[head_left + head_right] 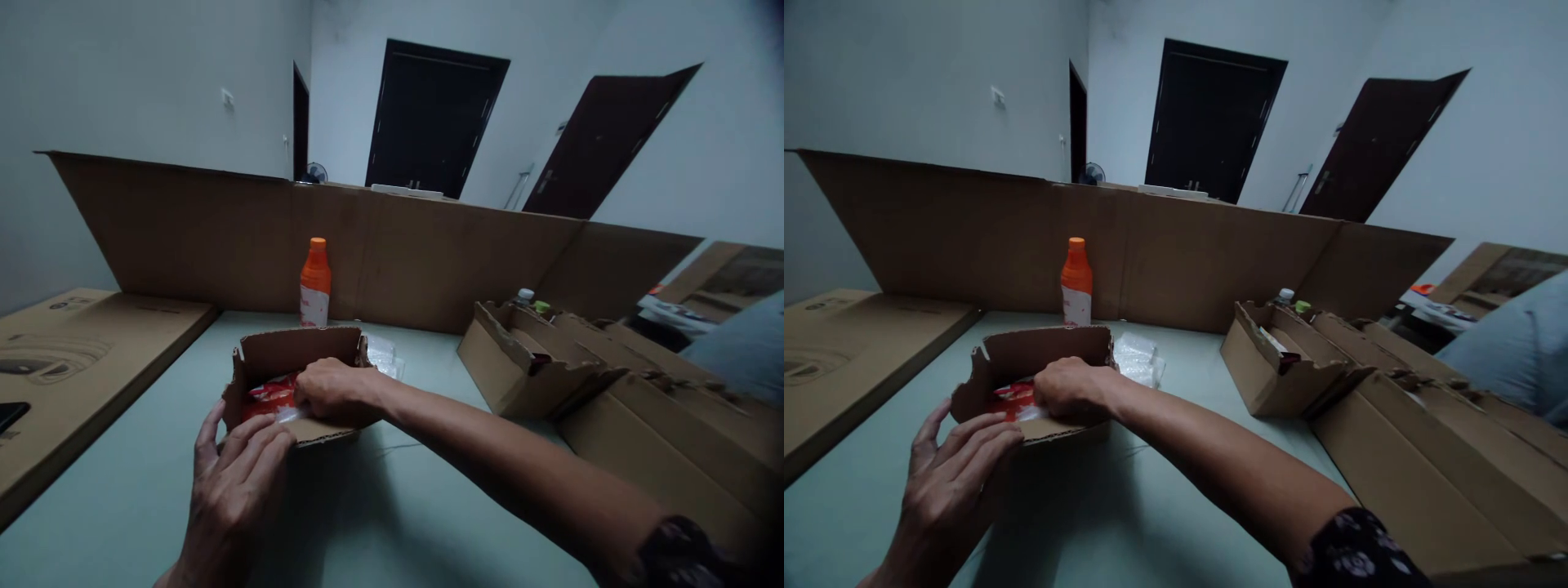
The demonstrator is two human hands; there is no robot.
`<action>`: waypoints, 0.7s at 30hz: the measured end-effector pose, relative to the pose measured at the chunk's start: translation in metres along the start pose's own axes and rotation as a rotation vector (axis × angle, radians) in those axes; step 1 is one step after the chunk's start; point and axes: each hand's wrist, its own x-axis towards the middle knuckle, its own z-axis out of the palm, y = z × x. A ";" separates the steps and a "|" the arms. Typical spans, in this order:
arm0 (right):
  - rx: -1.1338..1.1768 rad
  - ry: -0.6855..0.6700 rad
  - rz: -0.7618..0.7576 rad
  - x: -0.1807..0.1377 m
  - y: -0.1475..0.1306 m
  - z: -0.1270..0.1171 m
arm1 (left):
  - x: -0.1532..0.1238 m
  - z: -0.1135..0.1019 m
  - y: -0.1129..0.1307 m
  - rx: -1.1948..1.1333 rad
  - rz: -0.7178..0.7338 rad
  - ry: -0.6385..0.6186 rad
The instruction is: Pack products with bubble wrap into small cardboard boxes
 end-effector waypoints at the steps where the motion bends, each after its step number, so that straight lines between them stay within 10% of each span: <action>1: 0.016 -0.038 0.012 0.006 0.000 -0.001 | 0.001 0.001 0.001 -0.011 -0.021 0.005; 6: 0.185 0.035 -0.016 -0.007 0.013 -0.002 | -0.003 0.000 0.001 -0.014 -0.072 0.085; 9: 0.408 0.534 0.001 -0.060 0.026 0.014 | -0.017 -0.004 -0.006 -0.066 -0.279 0.155; 13: 0.688 1.077 0.463 -0.124 0.037 0.066 | -0.039 0.004 -0.019 -0.374 -0.841 0.029; 16: 0.831 1.058 0.569 -0.118 0.030 0.110 | -0.042 0.019 -0.024 -0.662 -1.173 -0.025; 21: 0.897 0.973 0.398 -0.066 -0.006 0.136 | -0.040 0.012 -0.019 -0.690 -1.295 -0.058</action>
